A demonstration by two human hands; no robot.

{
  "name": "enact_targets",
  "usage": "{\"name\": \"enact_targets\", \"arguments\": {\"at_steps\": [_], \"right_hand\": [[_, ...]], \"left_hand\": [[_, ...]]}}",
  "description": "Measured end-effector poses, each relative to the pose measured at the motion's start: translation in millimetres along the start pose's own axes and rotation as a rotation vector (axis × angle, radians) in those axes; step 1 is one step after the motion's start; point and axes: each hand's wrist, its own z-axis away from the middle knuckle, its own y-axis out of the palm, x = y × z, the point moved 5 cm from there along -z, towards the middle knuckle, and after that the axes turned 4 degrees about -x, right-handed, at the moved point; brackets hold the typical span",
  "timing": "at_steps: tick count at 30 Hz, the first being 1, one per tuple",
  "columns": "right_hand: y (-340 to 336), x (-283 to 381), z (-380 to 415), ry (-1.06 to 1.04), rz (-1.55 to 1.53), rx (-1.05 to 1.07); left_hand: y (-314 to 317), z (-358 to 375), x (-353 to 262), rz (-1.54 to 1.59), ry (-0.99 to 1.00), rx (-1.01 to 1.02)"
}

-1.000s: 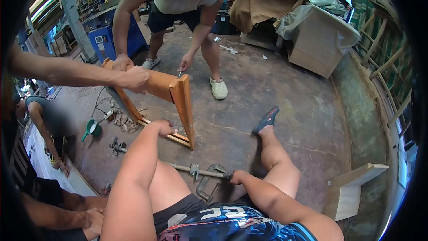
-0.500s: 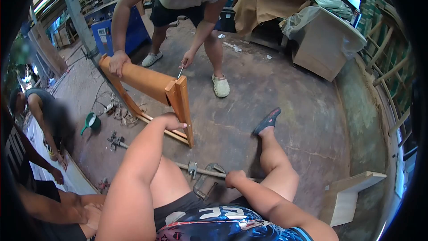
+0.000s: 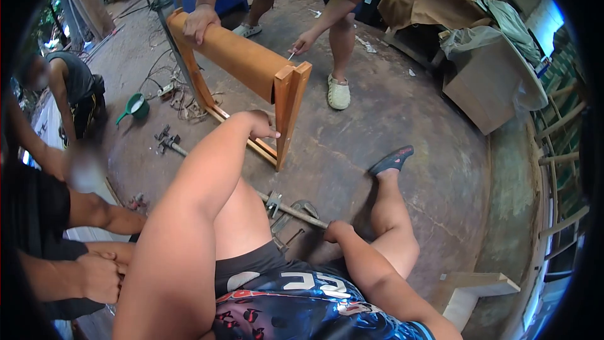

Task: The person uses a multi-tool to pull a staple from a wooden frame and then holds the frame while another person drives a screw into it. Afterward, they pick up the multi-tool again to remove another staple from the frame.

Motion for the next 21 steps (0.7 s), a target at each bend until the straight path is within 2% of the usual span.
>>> {"name": "enact_targets", "arguments": {"at_steps": [9,21], "right_hand": [[3.7,16.7,5.2,-0.042,0.017,0.014],[9.9,18.6,-2.9,-0.044,-0.039,0.029]], "left_hand": [[-2.0,2.3,8.6,-0.008,-0.028,0.058],[-3.6,20.1,17.1,0.071,-0.019,0.027]]}}
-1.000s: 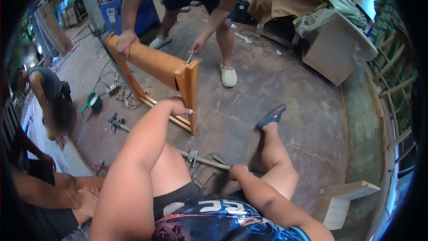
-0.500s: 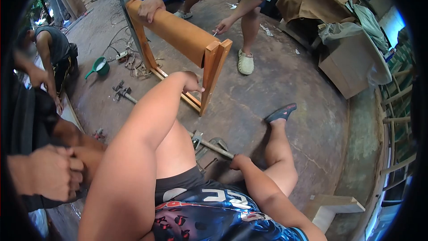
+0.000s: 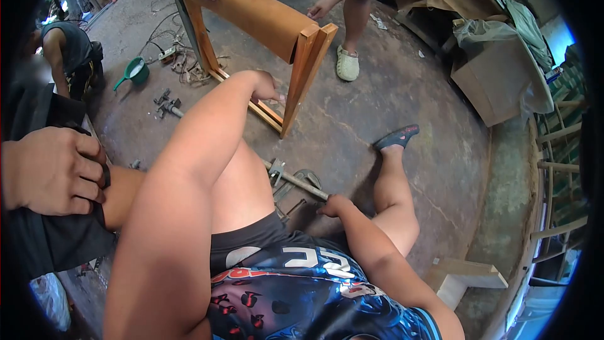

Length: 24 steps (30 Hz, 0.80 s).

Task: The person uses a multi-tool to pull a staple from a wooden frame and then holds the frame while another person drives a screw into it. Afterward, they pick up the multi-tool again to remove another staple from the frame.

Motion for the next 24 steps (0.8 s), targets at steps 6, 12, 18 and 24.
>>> {"name": "enact_targets", "arguments": {"at_steps": [6,12,18,24], "right_hand": [[1.9,-1.0,0.1,-0.038,-0.006,-0.054],[8.8,-4.8,-8.3,-0.078,-0.019,-0.076],[16.3,-8.6,-16.2,-0.109,0.000,-0.089],[16.3,-8.0,-15.7,-0.118,-0.023,-0.076]], "left_hand": [[1.6,-2.6,5.0,0.000,-0.017,0.022],[1.0,-0.3,4.9,0.002,-0.017,0.026],[0.3,4.4,3.0,0.001,-0.022,0.018],[0.9,2.5,6.3,-0.021,0.034,-0.004]]}}
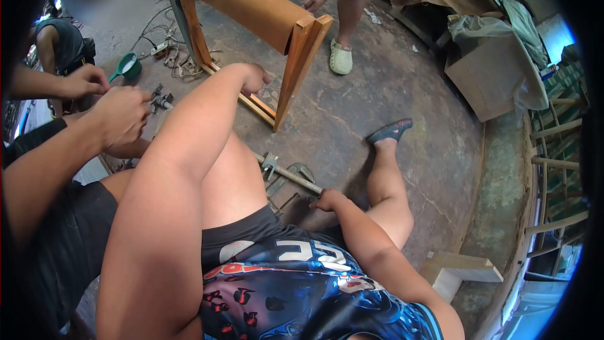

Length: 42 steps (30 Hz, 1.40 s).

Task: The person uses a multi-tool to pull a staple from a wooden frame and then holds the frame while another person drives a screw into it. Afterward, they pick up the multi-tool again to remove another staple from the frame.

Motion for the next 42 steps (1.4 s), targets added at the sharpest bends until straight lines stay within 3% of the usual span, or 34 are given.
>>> {"name": "enact_targets", "arguments": {"at_steps": [5,8,11,12,15,18,21,24,30,42], "right_hand": [[-4.9,3.8,3.3,-0.003,-0.040,0.009],[-3.1,4.2,2.0,-0.008,-0.029,0.012],[-0.3,3.4,-1.6,-0.020,-0.019,0.012],[-0.6,3.6,-3.0,-0.022,-0.018,0.021],[0.8,2.5,-2.7,-0.014,-0.034,0.023],[-2.8,4.0,1.6,0.003,-0.039,0.018],[-7.1,7.1,7.1,0.004,-0.036,0.031],[-4.6,8.3,2.3,0.000,-0.034,0.014],[-3.0,8.4,0.6,0.013,-0.020,0.031],[2.1,6.4,2.3,-0.005,-0.004,0.030]], "left_hand": [[-4.2,10.6,-10.8,-0.067,0.060,0.033],[3.8,-2.2,-0.1,0.152,0.083,0.083],[8.9,-23.3,-10.5,0.465,0.247,0.096],[6.2,-16.5,-19.1,0.505,0.178,0.110],[8.8,-16.3,-18.8,0.233,0.229,0.098],[4.7,-19.9,-14.2,0.307,0.241,0.109],[0.9,-27.3,-10.5,0.218,0.320,-0.006],[4.7,-27.0,0.2,0.343,0.171,-0.004],[3.6,-12.7,-2.9,0.199,0.071,0.004],[2.7,-7.1,-6.1,0.215,0.037,-0.001]]}}
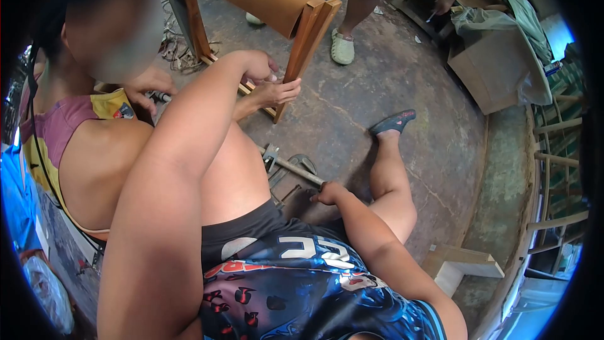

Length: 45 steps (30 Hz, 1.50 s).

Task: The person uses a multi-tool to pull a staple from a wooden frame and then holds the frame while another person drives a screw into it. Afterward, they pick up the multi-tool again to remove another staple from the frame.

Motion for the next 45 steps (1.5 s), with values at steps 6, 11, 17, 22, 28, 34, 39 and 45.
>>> {"name": "enact_targets", "arguments": {"at_steps": [6,11,17,22,28,34,39,45], "right_hand": [[-4.4,-4.9,3.9,0.019,0.011,0.007],[-5.1,-8.2,4.7,0.039,-0.006,-0.009],[-11.1,-2.4,8.9,0.084,-0.016,0.039],[-8.2,-4.0,5.6,0.071,-0.029,0.041],[-9.5,-3.9,7.1,0.076,-0.040,0.013],[-13.6,-1.8,8.6,0.085,-0.034,0.025],[-13.4,-1.7,8.1,0.074,-0.038,0.037],[-10.4,-3.9,10.5,0.024,0.004,0.035]], "left_hand": [[1.8,3.1,-2.7,-0.094,-0.035,0.012],[0.3,-13.4,-1.2,-0.082,0.110,-0.116],[-15.7,-11.6,-30.6,-0.031,0.303,-0.467],[-19.2,2.8,-55.2,-0.106,0.263,-0.698],[-19.8,6.9,-63.9,-0.210,0.231,-0.710],[-19.7,-1.2,-55.9,-0.197,0.287,-0.724],[-7.9,-21.0,-34.5,-0.273,0.249,-0.530],[14.4,-19.4,-15.6,-0.351,0.055,0.005]]}}
